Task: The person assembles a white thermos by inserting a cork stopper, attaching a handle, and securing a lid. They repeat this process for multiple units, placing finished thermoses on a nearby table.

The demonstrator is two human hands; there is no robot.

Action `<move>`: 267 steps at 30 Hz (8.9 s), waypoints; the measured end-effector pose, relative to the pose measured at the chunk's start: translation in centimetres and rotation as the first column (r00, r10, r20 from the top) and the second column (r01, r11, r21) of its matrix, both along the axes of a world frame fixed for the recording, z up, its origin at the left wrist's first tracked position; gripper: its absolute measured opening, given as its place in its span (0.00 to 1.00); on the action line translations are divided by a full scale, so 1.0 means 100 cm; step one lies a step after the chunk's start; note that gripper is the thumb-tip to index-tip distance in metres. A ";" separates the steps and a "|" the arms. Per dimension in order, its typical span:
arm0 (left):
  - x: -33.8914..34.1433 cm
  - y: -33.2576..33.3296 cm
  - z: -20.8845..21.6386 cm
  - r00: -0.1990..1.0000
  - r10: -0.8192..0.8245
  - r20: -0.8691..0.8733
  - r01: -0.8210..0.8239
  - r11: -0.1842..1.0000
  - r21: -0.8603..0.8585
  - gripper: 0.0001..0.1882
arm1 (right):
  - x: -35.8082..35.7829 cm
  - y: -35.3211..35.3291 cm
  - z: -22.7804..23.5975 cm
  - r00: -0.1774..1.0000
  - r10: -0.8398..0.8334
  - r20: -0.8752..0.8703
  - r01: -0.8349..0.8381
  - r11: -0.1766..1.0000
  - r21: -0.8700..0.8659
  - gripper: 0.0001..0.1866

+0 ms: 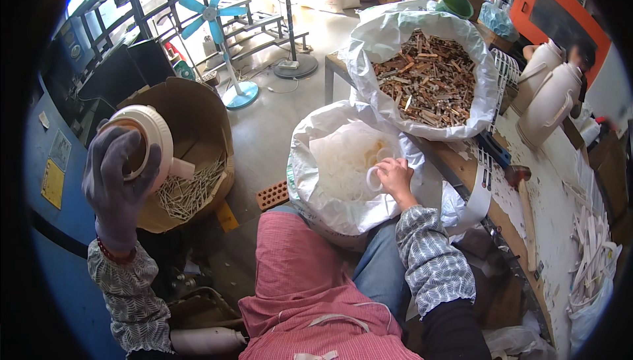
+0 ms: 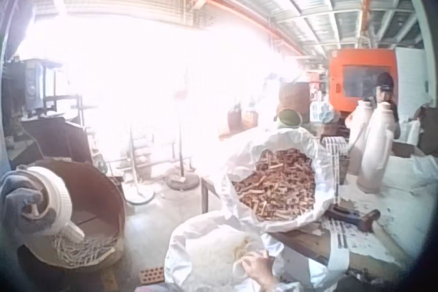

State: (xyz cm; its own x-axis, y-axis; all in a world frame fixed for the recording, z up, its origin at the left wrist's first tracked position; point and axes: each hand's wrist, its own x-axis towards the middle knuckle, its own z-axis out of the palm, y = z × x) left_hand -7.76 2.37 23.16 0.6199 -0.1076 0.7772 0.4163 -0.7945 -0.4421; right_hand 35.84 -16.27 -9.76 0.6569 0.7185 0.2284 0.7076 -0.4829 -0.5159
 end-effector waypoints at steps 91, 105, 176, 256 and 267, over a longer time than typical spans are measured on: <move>0.150 -0.016 -0.155 0.965 -0.171 -0.200 -0.152 0.259 -0.954 0.20 | 0.117 -0.222 0.099 0.789 -0.339 0.513 0.336 0.936 0.101 0.08; 0.127 -0.010 -0.226 0.794 -0.560 0.236 0.236 -0.073 -0.969 0.27 | -0.200 -0.047 0.085 0.534 0.426 -0.730 -0.020 0.870 0.493 0.04; 0.128 -0.099 -0.217 0.820 -0.573 -0.006 0.177 0.264 -0.948 0.35 | -0.098 -0.062 0.129 0.587 0.422 -0.691 -0.273 0.907 0.322 0.04; -0.011 -0.141 -0.207 0.751 -0.638 0.170 0.277 0.070 -0.958 0.31 | -0.224 -0.077 0.166 0.298 0.669 -0.681 -0.832 0.532 0.157 0.11; -0.003 -0.132 -0.199 0.680 -0.729 0.079 0.320 0.198 -0.927 0.25 | -0.229 -0.088 0.166 0.329 0.688 -0.646 -0.829 0.539 0.152 0.15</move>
State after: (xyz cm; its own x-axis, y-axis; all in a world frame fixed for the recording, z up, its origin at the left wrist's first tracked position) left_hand -8.03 -10.85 3.22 0.9000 0.0366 0.4344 -0.2624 -0.7503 0.6068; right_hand 12.90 -25.10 6.79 -0.2757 0.9503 -0.1448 0.3994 -0.0238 -0.9165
